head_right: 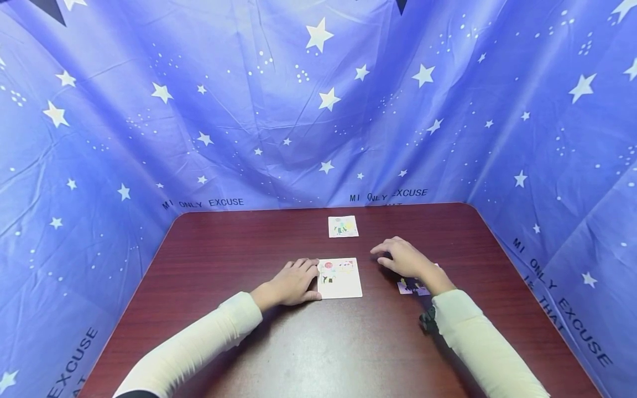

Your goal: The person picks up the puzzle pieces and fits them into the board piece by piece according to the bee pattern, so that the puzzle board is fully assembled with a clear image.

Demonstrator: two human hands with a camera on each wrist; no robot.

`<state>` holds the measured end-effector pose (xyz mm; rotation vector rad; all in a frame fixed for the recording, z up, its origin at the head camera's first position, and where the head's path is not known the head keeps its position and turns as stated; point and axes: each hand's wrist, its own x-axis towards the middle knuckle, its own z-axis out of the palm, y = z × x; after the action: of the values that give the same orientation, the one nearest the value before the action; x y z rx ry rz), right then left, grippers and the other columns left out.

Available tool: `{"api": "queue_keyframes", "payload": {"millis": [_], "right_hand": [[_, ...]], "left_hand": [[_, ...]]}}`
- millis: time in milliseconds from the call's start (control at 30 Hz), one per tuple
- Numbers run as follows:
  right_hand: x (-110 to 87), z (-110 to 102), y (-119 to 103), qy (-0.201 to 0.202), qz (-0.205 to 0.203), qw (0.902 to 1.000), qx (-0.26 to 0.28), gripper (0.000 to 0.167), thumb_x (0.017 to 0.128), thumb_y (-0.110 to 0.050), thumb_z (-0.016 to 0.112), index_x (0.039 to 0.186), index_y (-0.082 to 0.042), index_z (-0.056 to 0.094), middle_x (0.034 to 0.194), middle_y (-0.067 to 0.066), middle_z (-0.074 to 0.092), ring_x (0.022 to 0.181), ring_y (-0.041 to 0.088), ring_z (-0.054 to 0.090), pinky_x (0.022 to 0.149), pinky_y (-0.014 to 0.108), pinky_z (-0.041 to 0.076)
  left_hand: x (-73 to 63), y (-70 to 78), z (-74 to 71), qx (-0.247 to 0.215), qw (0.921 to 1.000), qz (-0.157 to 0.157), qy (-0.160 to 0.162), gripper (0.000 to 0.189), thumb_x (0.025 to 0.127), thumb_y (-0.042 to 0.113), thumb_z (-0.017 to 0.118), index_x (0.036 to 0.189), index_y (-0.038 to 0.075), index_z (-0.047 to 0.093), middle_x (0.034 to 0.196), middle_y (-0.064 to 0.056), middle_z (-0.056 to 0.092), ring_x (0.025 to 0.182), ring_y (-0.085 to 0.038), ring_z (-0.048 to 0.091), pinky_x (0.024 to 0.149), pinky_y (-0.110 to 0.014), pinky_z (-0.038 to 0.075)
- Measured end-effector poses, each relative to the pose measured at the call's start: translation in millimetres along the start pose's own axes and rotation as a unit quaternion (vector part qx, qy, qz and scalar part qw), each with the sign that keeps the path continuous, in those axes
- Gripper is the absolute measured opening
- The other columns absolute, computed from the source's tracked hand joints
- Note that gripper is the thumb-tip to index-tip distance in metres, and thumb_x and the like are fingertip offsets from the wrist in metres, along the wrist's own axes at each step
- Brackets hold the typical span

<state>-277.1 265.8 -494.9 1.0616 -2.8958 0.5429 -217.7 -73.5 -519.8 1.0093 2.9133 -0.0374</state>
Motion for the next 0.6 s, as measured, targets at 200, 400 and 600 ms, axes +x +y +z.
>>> {"api": "queue_keyframes", "payload": {"millis": [200,400,600], "right_hand": [[-14.5,-5.9,14.5,0.008,0.003,0.9999,-0.015,0.024,0.091,-0.006,0.070,0.114,-0.009,0.076,0.105,0.003,0.075,0.107,0.034,0.064,0.098,0.056,0.047],[-27.8,-10.9,26.6,0.020,0.007,0.9994,-0.029,0.028,0.086,-0.002,0.073,0.113,-0.010,0.075,0.097,-0.001,0.074,0.101,0.032,0.064,0.093,0.055,0.046],[-39.2,-15.1,35.6,-0.003,0.026,0.9991,-0.032,0.031,0.085,-0.002,0.072,0.115,-0.008,0.075,0.098,0.001,0.073,0.099,0.031,0.065,0.093,0.055,0.046]], "left_hand": [[-0.5,1.0,-2.0,0.003,1.0000,0.002,-0.001,0.056,0.093,0.066,0.057,0.119,0.016,0.055,0.155,-0.008,0.047,0.138,-0.029,0.050,0.102,-0.048,0.048],[-0.4,1.4,-2.2,0.002,1.0000,0.000,0.000,0.057,0.093,0.066,0.057,0.119,0.016,0.056,0.156,-0.007,0.046,0.138,-0.029,0.049,0.103,-0.048,0.048],[0.4,0.6,-0.4,0.003,1.0000,-0.001,-0.002,0.057,0.093,0.066,0.057,0.118,0.016,0.055,0.156,-0.007,0.046,0.138,-0.029,0.050,0.103,-0.048,0.048]]}}
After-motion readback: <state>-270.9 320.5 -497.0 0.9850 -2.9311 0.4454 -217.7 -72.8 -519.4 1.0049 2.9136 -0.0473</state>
